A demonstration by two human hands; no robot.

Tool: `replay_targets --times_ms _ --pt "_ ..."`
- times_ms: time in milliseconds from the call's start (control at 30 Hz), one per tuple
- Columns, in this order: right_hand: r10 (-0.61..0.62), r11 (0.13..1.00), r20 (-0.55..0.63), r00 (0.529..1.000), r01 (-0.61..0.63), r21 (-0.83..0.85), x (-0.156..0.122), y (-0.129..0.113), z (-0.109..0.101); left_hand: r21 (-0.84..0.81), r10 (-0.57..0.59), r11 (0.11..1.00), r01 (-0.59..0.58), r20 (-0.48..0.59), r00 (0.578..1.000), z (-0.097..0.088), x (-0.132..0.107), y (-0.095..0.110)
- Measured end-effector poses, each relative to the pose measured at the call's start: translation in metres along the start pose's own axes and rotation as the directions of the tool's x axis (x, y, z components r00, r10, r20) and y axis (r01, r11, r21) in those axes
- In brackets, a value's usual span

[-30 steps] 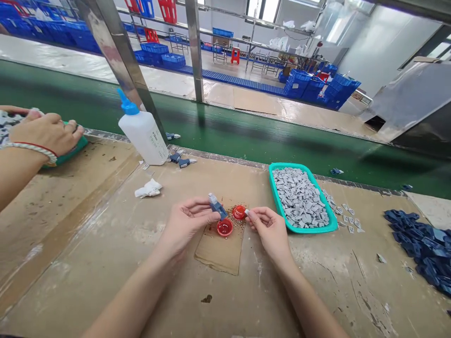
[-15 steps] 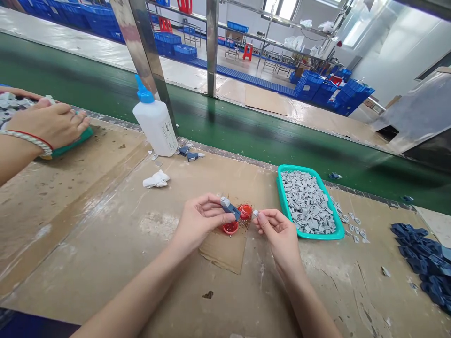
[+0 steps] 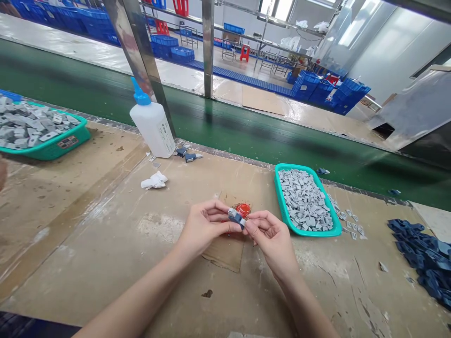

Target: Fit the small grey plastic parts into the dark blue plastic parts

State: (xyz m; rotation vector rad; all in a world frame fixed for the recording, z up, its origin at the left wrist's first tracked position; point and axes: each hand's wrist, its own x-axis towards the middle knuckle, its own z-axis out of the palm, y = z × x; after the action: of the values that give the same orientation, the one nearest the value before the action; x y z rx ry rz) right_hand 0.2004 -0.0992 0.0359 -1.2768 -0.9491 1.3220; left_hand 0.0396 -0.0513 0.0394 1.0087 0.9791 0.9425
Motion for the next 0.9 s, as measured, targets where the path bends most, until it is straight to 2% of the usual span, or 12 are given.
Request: replay_targets --times_ms 133,267,467,567,667,800,867,900 --pt "0.054 0.998 0.072 0.996 -0.051 -0.047 0.000 -0.002 -0.005 -0.016 -0.003 1.000 0.003 0.028 1.000 0.005 -0.004 0.000" --pt "0.120 0.981 0.127 0.985 -0.098 -0.170 -0.002 -0.007 -0.009 -0.008 0.029 1.000 -0.028 0.067 0.997 0.010 -0.007 0.000" --pt "0.067 0.975 0.192 0.979 -0.024 -0.219 -0.007 -0.014 -0.014 0.074 0.063 0.995 -0.072 0.112 0.992 0.009 -0.010 0.002" --pt "0.066 0.970 0.210 0.975 -0.014 -0.244 -0.009 -0.018 -0.019 0.101 0.065 0.992 -0.073 0.084 0.994 0.011 -0.012 0.008" --pt "0.060 0.967 0.201 0.978 -0.008 -0.253 -0.012 -0.024 -0.023 0.089 0.074 0.993 -0.079 0.055 0.996 0.019 -0.014 0.014" --pt "0.010 0.980 0.198 0.980 0.030 -0.197 -0.013 -0.036 -0.034 0.093 0.041 0.994 -0.054 0.136 0.990 0.029 -0.010 0.016" --pt "-0.054 0.967 0.098 0.994 0.076 -0.242 -0.010 -0.040 -0.050 0.170 0.061 0.981 -0.091 0.173 0.983 0.028 0.000 0.017" --pt "-0.105 0.946 -0.012 0.994 0.096 -0.309 -0.007 -0.041 -0.060 0.227 0.075 0.967 -0.116 0.182 0.980 0.026 0.008 0.019"
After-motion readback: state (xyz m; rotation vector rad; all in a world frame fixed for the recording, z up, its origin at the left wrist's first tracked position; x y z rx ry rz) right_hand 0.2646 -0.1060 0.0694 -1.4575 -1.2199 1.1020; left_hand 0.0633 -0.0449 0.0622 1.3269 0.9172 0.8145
